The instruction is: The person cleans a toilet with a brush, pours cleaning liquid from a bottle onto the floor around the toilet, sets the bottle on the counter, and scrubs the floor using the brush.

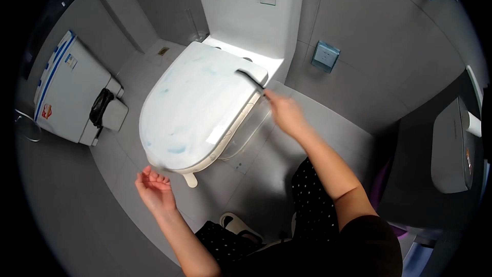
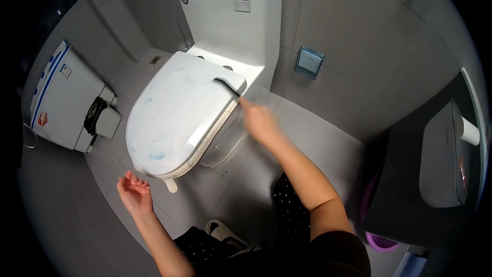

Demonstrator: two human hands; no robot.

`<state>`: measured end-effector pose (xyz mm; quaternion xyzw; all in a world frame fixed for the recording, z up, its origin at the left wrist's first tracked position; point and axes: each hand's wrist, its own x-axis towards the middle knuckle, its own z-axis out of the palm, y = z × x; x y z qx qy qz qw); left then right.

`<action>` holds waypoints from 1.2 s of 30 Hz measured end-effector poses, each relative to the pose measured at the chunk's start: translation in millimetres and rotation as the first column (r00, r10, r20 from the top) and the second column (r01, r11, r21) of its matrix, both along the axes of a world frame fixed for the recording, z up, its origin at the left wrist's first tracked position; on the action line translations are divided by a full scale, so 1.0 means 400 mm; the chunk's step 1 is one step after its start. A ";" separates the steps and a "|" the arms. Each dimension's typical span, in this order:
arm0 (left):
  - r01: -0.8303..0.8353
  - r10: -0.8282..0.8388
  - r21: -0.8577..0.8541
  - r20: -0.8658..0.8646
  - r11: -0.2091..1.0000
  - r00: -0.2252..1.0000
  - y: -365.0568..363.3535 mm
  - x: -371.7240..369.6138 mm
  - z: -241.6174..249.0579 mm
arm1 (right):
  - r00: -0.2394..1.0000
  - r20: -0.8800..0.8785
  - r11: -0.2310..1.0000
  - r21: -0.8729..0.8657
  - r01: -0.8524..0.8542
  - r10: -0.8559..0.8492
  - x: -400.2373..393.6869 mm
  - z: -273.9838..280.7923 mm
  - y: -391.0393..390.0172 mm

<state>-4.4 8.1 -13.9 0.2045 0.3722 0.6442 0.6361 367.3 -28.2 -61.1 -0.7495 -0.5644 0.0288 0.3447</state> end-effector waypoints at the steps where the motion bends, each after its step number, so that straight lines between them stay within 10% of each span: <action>1: 0.004 -0.004 0.002 0.000 1.000 1.000 0.000 -0.002 -0.001 | 1.000 0.005 1.000 0.000 -0.013 0.013 0.026 0.010 -0.001; 6: -0.033 0.033 -0.010 -0.007 0.999 0.999 -0.004 -0.008 -0.001 | 0.997 -0.067 0.997 -0.077 0.026 -0.031 0.005 0.053 -0.033; 13: -0.055 0.055 -0.026 0.016 0.998 0.998 0.005 0.007 0.008 | 0.908 -0.015 0.871 -0.276 -0.407 0.419 -0.281 -0.005 -0.182; 19: -0.074 0.074 -0.012 0.038 0.997 0.997 -0.002 0.009 0.020 | 1.000 -0.015 1.000 0.030 -0.007 0.008 -0.049 -0.042 -0.062; 22: -0.088 0.088 -0.001 0.026 0.996 0.996 -0.007 0.011 0.029 | 0.998 0.020 0.991 -0.125 0.056 -0.054 -0.021 0.070 -0.041; 29: -0.102 0.102 -0.004 0.002 0.995 0.995 -0.002 -0.001 0.013 | 0.862 0.046 0.823 -0.326 -0.465 0.505 -0.307 0.058 -0.094; 36: -0.107 0.107 0.014 0.010 0.994 0.994 -0.017 -0.001 0.029 | 0.998 0.027 0.994 -0.098 -0.055 0.058 -0.054 0.042 0.047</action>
